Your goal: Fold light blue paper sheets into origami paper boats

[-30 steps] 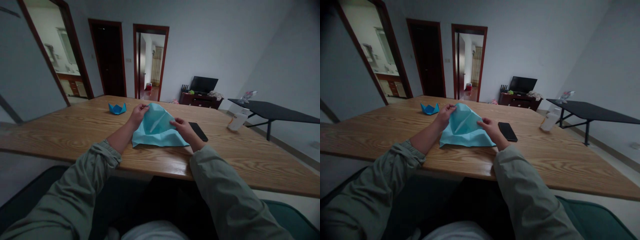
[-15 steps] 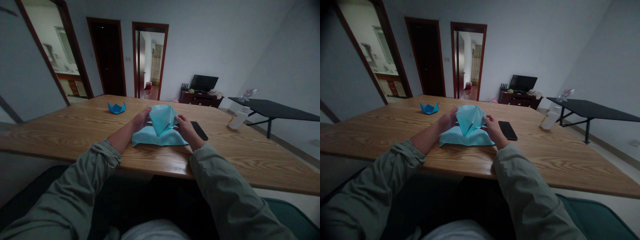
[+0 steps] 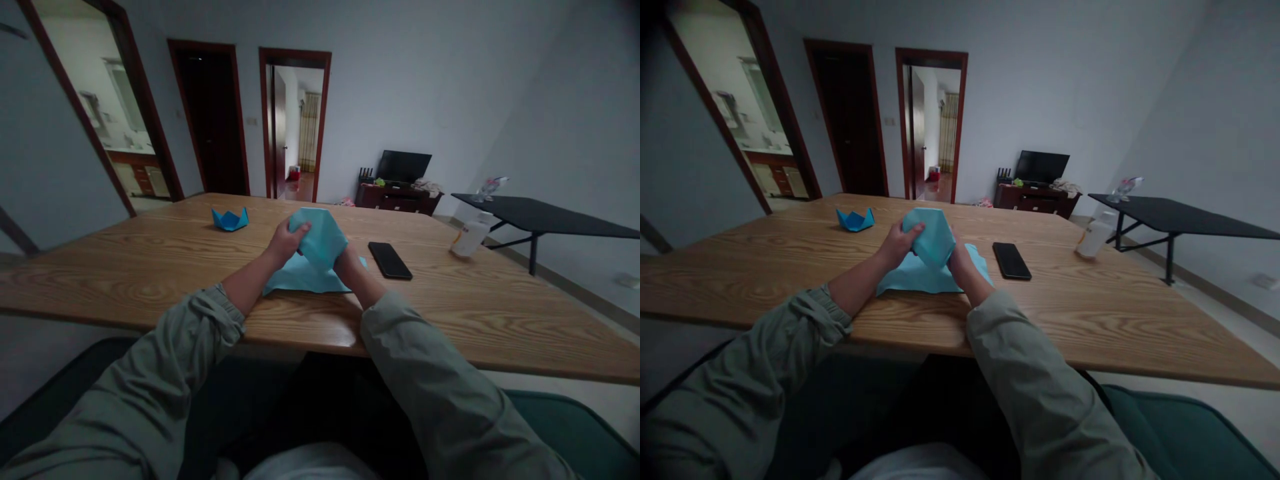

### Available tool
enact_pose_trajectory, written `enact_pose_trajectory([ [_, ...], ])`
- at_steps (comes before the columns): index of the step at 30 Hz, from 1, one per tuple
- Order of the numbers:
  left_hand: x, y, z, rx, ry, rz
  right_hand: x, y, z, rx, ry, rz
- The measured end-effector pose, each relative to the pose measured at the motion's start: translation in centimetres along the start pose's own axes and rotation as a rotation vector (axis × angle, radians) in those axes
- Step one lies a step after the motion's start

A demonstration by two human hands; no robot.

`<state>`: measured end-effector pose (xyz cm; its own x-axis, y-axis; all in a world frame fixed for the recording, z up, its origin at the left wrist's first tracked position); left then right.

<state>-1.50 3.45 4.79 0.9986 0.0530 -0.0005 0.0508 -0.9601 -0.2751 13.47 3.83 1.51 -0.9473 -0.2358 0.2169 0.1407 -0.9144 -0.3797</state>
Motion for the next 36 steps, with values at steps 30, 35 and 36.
enact_pose_trajectory([
  [30,-1.2,-1.3,0.8,-0.124,0.279,0.271,-2.9,0.9,3.0,-0.232,0.366,-0.053],
  [35,-2.2,-2.0,1.2,-0.087,0.252,0.116,-2.8,1.2,3.1,-0.214,0.288,-0.031],
  [36,-2.5,-2.2,1.2,-0.076,0.241,0.074,-2.6,1.3,3.3,-0.22,0.285,-0.022],
])
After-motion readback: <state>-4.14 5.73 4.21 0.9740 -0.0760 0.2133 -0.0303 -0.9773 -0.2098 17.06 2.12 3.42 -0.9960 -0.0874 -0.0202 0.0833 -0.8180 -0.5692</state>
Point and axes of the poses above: each hand's wrist, its own y-axis away from the middle knuckle, its own x-axis out of the palm, z = x × y, the point moved 6 cm from there along -y, towards the middle knuckle, and after that the axes turned 10 degrees about -x, right-handed, at the moved point
